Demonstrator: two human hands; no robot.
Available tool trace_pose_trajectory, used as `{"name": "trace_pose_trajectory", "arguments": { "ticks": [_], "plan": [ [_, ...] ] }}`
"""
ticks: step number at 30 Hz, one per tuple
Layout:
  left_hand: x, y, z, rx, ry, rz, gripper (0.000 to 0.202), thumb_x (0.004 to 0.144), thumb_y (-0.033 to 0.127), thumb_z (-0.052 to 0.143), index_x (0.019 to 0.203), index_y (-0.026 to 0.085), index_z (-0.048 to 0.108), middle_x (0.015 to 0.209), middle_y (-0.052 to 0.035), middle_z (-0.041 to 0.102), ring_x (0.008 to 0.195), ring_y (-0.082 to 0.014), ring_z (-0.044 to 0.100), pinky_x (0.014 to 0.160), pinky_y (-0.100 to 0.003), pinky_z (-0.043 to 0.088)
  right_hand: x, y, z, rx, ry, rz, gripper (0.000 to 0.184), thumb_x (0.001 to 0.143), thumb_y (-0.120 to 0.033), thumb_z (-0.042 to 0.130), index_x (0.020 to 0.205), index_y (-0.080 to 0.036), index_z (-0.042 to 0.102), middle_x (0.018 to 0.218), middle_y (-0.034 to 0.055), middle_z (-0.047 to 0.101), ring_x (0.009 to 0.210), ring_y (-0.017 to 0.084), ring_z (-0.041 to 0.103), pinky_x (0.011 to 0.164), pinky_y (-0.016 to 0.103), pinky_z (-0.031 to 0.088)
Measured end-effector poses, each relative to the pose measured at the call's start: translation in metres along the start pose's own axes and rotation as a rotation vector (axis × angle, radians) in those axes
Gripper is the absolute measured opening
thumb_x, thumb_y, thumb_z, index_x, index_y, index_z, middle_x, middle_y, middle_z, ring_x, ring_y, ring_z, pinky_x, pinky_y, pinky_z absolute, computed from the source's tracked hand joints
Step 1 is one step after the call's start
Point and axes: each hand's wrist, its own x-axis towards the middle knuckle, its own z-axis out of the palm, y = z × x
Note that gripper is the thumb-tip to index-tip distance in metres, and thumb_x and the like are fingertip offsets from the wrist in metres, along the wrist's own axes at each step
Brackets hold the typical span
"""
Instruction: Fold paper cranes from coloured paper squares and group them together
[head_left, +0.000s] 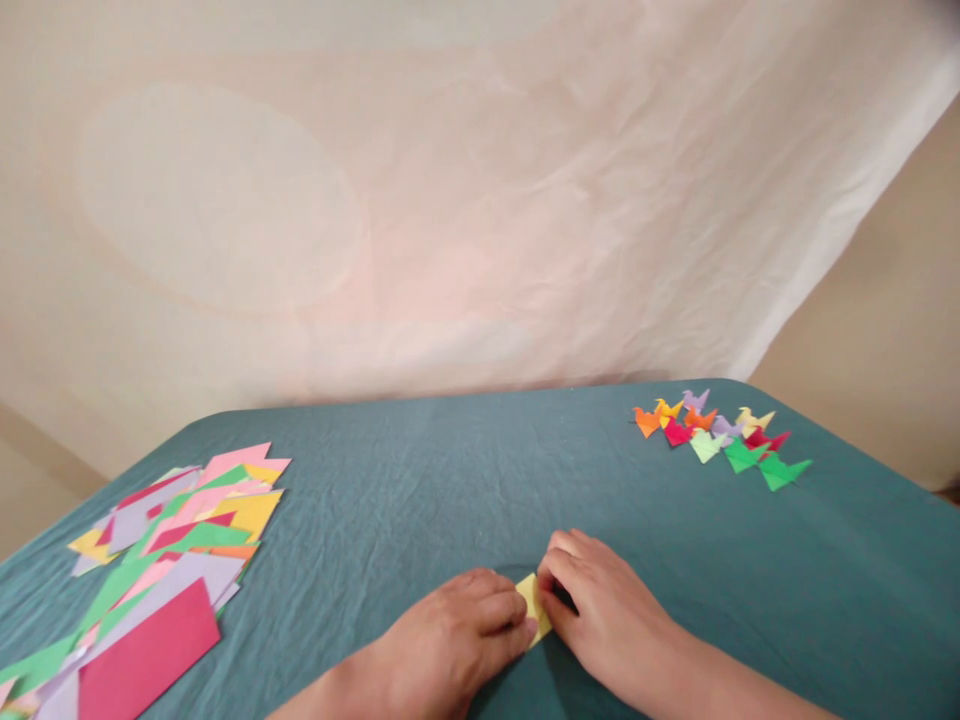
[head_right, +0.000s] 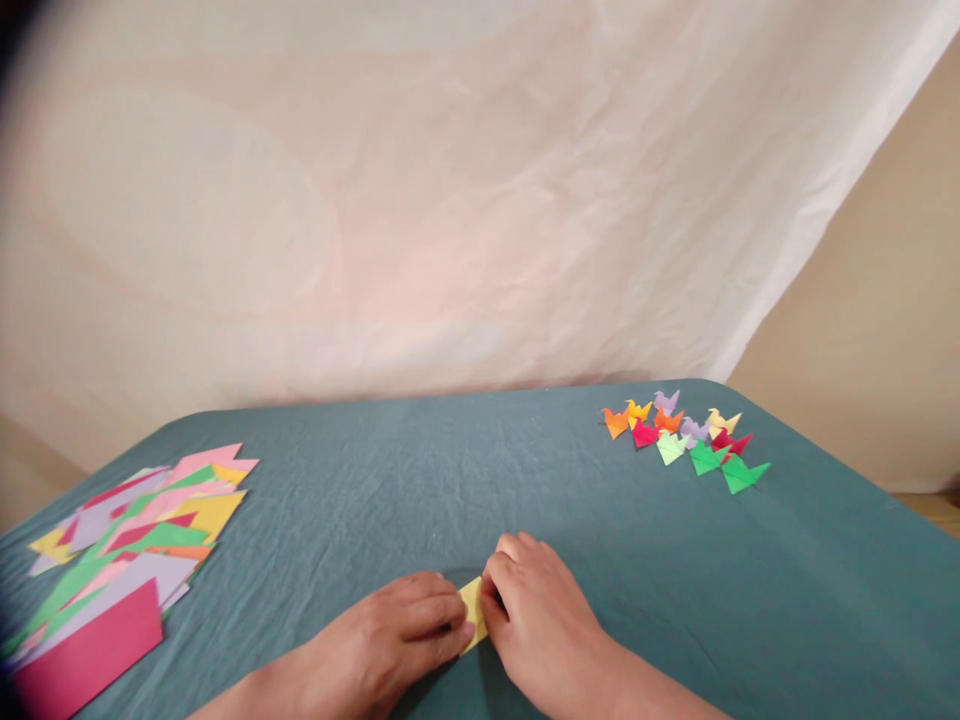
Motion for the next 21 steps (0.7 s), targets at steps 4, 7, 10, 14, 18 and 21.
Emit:
{"name": "trace_pose_trajectory", "arguments": {
  "ticks": [4,7,10,14,18,21],
  "plan": [
    [0.000,0.000,-0.001,-0.003,-0.024,-0.014,0.030,0.093,0.015,0.040,0.121,0.019,0.050,0.107,-0.0064,0.064,0.100,-0.0200,0.058,0.092,-0.035,0.044,-0.001,0.001,-0.001,0.021,0.004,0.016,0.013,0.079,-0.008,0.058,0.073,-0.020,0.058,0.079,-0.0004,0.057,0.079,0.016,0.051,0.070,0.027,0.035],
    [-0.001,-0.002,-0.002,-0.017,-0.003,0.003,0.035,0.092,0.015,0.041,0.126,0.022,0.047,0.113,-0.0060,0.064,0.104,-0.0200,0.058,0.096,-0.037,0.042,-0.001,0.002,-0.004,0.042,0.006,0.022,0.014,0.077,-0.008,0.060,0.073,-0.020,0.057,0.079,-0.0017,0.057,0.079,0.015,0.051,0.070,0.027,0.034],
    [-0.002,-0.003,-0.004,-0.016,-0.009,0.009,0.039,0.091,0.013,0.043,0.129,0.022,0.046,0.120,-0.0056,0.063,0.110,-0.0199,0.056,0.098,-0.037,0.040,0.002,0.002,-0.007,0.060,0.001,0.031,0.016,0.076,-0.005,0.061,0.072,-0.020,0.055,0.076,-0.0029,0.057,0.077,0.015,0.051,0.069,0.027,0.033],
    [-0.002,-0.004,-0.007,-0.002,-0.047,0.000,0.037,0.090,0.013,0.045,0.125,0.024,0.050,0.120,-0.0043,0.064,0.111,-0.0207,0.054,0.097,-0.037,0.040,0.003,0.003,-0.009,0.083,-0.003,0.025,0.017,0.078,-0.005,0.059,0.073,-0.019,0.054,0.073,-0.0034,0.057,0.073,0.014,0.050,0.066,0.027,0.032],
    [-0.003,-0.004,-0.008,0.017,-0.060,-0.029,0.040,0.087,0.011,0.048,0.125,0.026,0.051,0.125,-0.0023,0.061,0.111,-0.0213,0.053,0.098,-0.038,0.038,-0.009,0.004,-0.013,-0.043,-0.036,-0.175,0.016,0.086,-0.007,0.052,0.080,-0.021,0.058,0.081,-0.0002,0.059,0.081,0.017,0.050,0.071,0.031,0.032],
    [-0.003,-0.004,-0.008,0.012,-0.067,-0.040,0.041,0.087,0.010,0.048,0.125,0.026,0.051,0.128,-0.0021,0.059,0.112,-0.0216,0.052,0.099,-0.039,0.037,-0.018,0.004,-0.015,-0.216,-0.082,-0.292,0.014,0.086,-0.009,0.053,0.086,-0.021,0.061,0.082,0.0018,0.059,0.081,0.020,0.048,0.071,0.035,0.030]
  ]
}}
